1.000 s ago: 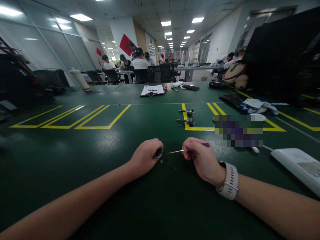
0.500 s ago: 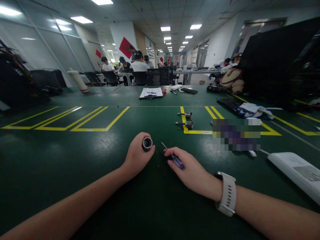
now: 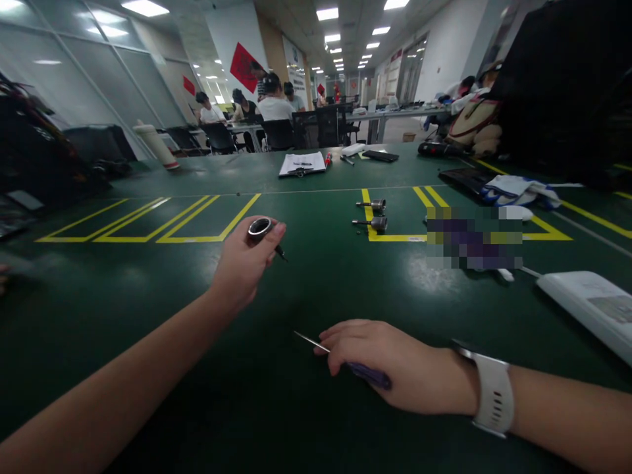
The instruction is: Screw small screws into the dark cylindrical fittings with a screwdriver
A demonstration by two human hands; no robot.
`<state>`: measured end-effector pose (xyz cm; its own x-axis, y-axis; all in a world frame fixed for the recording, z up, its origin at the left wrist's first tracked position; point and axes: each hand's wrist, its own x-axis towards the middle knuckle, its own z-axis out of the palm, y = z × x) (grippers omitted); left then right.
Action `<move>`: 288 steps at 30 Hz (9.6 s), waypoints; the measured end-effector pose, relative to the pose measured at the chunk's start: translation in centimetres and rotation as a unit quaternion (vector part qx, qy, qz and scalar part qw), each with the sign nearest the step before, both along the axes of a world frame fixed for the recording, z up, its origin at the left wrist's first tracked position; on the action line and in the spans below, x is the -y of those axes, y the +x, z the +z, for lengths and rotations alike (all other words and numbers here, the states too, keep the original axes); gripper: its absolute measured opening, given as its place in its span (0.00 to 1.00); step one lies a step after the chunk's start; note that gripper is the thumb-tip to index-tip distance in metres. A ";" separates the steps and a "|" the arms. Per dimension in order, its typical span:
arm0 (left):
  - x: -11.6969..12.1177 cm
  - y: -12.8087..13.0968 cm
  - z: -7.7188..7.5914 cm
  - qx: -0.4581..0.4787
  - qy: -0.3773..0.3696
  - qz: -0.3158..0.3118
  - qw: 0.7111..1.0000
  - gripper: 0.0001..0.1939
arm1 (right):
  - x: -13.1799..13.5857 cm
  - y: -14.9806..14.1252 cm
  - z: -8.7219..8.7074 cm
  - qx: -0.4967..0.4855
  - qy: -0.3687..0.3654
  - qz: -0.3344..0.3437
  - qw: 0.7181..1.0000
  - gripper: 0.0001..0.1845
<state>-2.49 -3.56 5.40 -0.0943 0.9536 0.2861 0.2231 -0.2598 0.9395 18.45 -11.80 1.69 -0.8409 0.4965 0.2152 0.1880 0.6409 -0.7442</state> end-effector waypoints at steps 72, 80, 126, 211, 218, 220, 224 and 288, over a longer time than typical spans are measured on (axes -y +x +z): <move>6.9 2.3 0.9 0.278 -0.295 -0.090 0.910 0.17 | -0.8 1.3 -1.0 -0.205 -0.200 -0.430 0.856 0.16; 6.8 2.1 0.6 0.268 -0.293 -0.105 0.912 0.17 | -1.0 1.3 -1.1 -0.286 -0.269 -0.425 0.815 0.14; 7.3 2.6 0.3 0.235 -0.289 -0.116 0.921 0.12 | 1.0 1.2 -0.3 -0.096 0.139 -0.295 0.940 0.03; 7.9 2.9 -0.6 0.077 -0.229 -0.141 0.960 0.13 | 2.2 0.4 0.3 -0.147 0.292 -0.214 0.921 0.05; 8.5 3.1 -0.5 0.041 -0.214 -0.139 0.966 0.12 | 2.2 0.2 -0.2 -0.108 0.312 -0.220 0.918 0.04; 8.5 3.1 -0.8 0.029 -0.204 -0.137 0.969 0.12 | 2.3 0.0 -0.1 -0.103 0.328 -0.220 0.913 0.04; 8.4 3.2 -1.1 0.010 -0.190 -0.129 0.973 0.11 | 2.4 -0.3 0.1 -0.104 0.339 -0.215 0.910 0.03; 7.9 3.0 -1.2 0.013 -0.155 -0.177 0.972 0.07 | 2.2 0.1 -0.7 -0.121 0.263 -0.207 0.935 0.07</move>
